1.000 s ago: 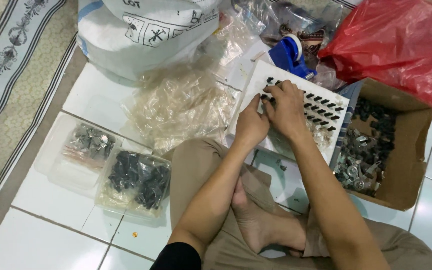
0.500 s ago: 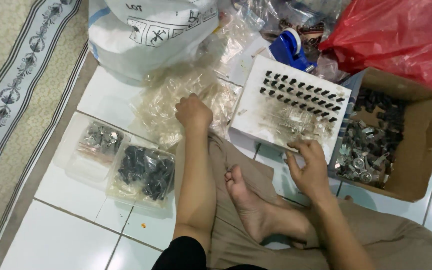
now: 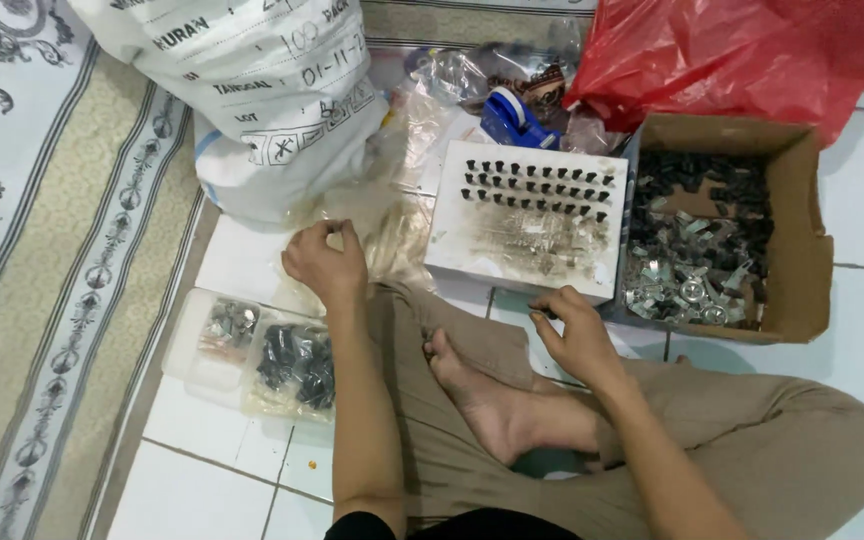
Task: Sorting and inserting small black components into a white template board
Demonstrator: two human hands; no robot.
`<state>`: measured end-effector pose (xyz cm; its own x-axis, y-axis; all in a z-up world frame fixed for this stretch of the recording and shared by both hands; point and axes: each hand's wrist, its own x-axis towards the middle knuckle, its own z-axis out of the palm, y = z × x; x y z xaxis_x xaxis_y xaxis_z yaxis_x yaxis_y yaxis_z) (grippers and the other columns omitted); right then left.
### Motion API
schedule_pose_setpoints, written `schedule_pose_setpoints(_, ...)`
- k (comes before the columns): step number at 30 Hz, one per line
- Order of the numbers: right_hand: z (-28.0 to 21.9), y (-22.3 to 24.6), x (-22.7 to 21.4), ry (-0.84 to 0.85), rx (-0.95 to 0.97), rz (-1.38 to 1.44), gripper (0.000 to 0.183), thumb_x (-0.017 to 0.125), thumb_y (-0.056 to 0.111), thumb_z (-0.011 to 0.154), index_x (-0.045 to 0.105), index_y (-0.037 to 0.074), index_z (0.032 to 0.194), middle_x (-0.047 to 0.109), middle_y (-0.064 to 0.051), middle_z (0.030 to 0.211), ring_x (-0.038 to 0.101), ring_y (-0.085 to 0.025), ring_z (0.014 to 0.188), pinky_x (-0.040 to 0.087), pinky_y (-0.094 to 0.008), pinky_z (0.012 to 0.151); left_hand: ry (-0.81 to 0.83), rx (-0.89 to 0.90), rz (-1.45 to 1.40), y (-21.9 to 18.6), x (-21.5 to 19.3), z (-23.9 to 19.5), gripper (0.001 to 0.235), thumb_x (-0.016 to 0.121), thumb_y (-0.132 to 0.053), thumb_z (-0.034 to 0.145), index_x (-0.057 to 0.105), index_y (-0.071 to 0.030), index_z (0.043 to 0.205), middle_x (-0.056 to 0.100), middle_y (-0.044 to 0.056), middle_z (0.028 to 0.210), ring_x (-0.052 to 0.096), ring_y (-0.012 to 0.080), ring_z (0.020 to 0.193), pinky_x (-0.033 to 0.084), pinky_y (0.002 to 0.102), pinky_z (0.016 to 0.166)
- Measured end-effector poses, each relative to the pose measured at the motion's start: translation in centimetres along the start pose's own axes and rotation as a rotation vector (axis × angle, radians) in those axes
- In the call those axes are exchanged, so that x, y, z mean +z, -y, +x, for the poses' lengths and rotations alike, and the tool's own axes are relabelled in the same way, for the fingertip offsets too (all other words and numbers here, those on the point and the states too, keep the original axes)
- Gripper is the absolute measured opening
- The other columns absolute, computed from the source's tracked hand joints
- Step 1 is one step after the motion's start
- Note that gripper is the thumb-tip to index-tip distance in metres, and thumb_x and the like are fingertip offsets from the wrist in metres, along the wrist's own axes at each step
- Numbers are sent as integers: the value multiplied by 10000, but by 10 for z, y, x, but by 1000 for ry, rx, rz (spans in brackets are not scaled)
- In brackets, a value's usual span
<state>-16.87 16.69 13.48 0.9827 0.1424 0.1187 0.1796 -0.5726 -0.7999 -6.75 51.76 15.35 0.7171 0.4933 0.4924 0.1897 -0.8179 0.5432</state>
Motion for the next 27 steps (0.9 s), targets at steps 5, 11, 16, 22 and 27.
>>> schedule_pose_setpoints(5,2,14,-6,14,3,45,156,733,133,887,771,135,1038,678,-133,891,713,-390,869,561,-473,787,9,14,-457,-46,-69,11,93,739,-123,941,702,-86,865,710,97,803,676,276,824,500,425,844)
schedule_pose_setpoints(11,4,27,-20,-34,22,222,168,777,144,876,770,92,1035,658,-128,842,714,-324,816,565,-408,758,349,-58,-904,-103,-84,-35,90,759,-55,942,708,-24,874,671,82,751,653,157,755,563,350,782)
schedule_pose_setpoints(16,-1,18,-31,-43,11,448,517,810,203,881,649,79,1357,633,-153,1273,636,-312,1189,490,-440,975,651,-174,-1103,-149,-83,-88,129,760,-98,941,718,8,882,723,137,764,727,210,737,587,361,755)
schedule_pose_setpoints(22,-7,19,-61,284,196,866,356,807,79,849,730,1,1188,652,28,827,631,-70,810,514,-214,767,555,-508,-1204,-150,-55,-109,113,726,-120,977,701,-26,918,642,34,760,613,103,710,563,287,714)
schedule_pose_setpoints(27,-4,9,-69,198,255,876,230,774,-18,861,728,-28,1086,742,-27,842,688,-66,776,565,-223,751,381,-722,-1154,-139,-46,-122,180,745,-81,931,596,-74,830,547,-1,655,525,72,545,458,207,537)
